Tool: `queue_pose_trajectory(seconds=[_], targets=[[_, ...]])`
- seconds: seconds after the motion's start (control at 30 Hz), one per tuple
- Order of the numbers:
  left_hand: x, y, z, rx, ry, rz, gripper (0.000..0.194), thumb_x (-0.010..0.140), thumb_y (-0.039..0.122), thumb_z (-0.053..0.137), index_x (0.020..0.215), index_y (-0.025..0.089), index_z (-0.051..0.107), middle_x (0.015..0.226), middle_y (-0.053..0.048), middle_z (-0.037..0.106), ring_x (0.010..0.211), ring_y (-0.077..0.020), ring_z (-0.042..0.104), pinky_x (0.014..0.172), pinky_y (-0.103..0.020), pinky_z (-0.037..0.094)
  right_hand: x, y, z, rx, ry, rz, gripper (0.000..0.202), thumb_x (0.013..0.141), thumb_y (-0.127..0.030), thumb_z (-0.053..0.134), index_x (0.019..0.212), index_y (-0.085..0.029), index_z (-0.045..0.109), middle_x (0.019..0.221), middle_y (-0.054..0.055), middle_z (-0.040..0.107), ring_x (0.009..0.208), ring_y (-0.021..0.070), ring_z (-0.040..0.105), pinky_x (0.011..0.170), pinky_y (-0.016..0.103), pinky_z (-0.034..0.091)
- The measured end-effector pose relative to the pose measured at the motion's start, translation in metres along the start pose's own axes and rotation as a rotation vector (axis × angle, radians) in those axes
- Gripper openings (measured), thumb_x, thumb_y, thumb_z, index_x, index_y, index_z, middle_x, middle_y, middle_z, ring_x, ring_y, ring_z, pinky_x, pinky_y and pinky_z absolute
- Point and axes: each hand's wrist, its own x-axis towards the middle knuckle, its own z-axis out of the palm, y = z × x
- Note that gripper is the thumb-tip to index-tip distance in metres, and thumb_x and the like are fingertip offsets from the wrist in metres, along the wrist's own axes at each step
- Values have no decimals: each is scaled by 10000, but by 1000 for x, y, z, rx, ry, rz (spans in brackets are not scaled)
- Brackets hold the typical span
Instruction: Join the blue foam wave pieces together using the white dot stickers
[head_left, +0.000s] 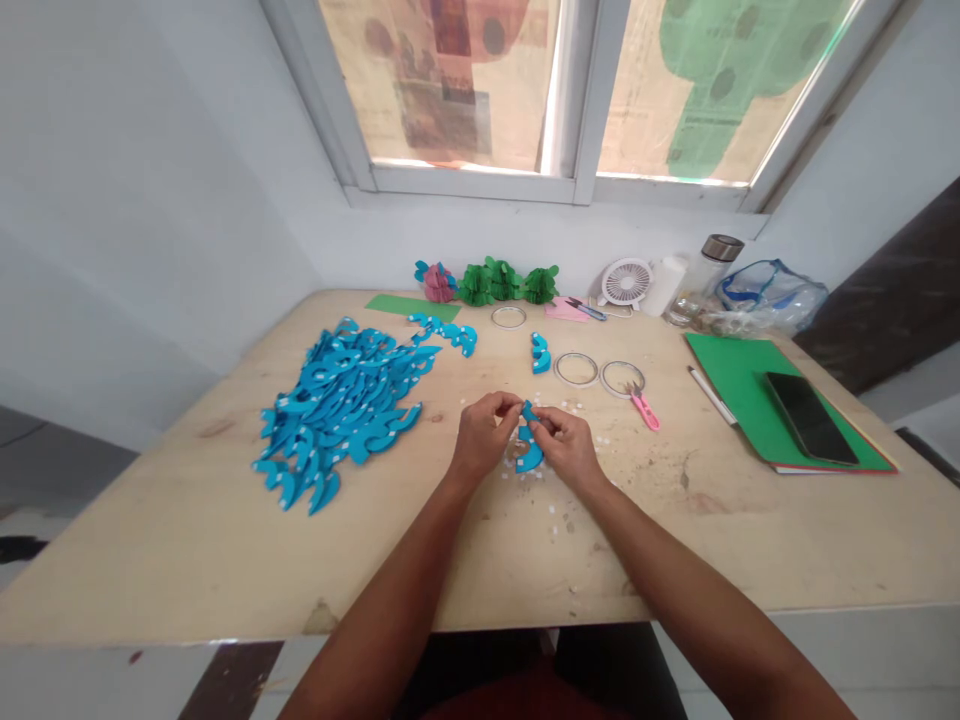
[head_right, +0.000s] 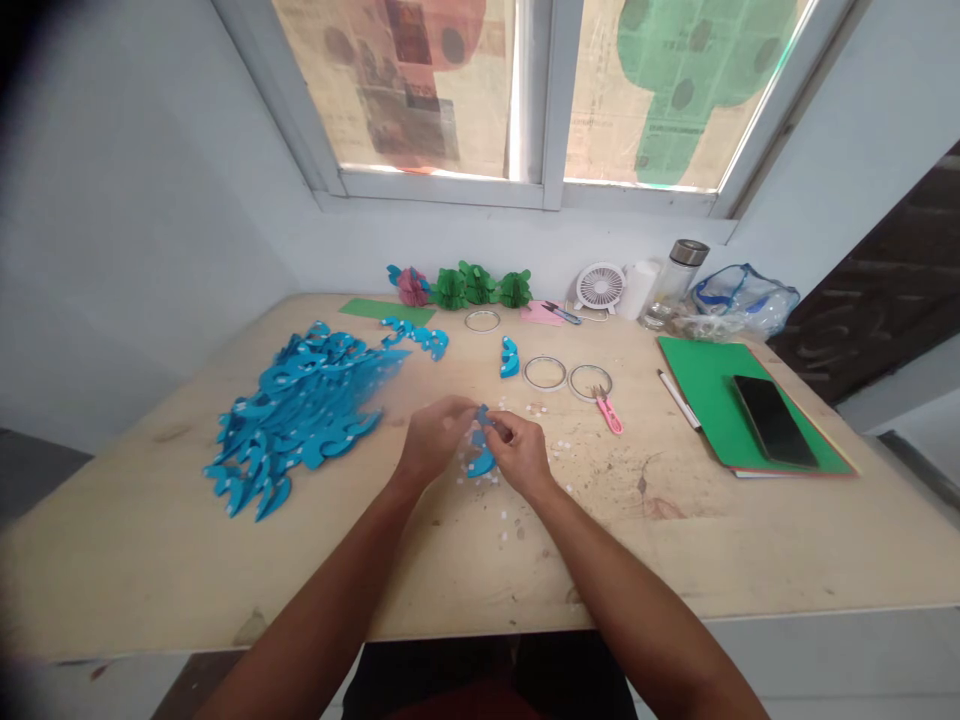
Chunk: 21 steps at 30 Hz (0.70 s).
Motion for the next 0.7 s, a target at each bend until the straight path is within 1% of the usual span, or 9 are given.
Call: queue_pose_trajectory(seconds=[0.17,0.3,0.37,0.5,0.7], targets=[[0,0,-1,-27,17,11,143,768,236,525,743,174,652,744,-6,698,682,-130,628,689,-237,490,1,2,0,22,-2,7,295,728,-355,569,886,-133,681,547,-18,498,503,101,426,494,216,365],[0,0,-2,-22,-9,54,152,773,224,527,797,183,671,797,-10,707,712,-134,637,684,-239,495,3,5,-1,51,-6,38,331,723,-380,574,906,-122,675,555,-15,507,491,95,422,474,211,359],[0,0,-1,24,3,89,149,771,218,537,815,184,676,811,-19,707,709,-139,637,681,-245,496,3,7,-1,59,-6,49,332,722,-380,575,904,-121,673,554,-16,505,485,93,417,465,208,354],[-2,-2,1,162,71,185,154,787,196,523,800,186,676,803,-36,703,742,-157,636,705,-268,491,3,7,0,55,-14,47,315,725,-364,567,893,-120,675,532,-23,487,471,89,408,457,206,344],[-4,-5,5,345,112,335,195,821,190,479,788,177,670,748,-56,686,776,-181,623,722,-285,472,3,8,0,37,-5,54,304,718,-349,570,881,-115,676,522,-26,481,470,91,411,460,209,342]])
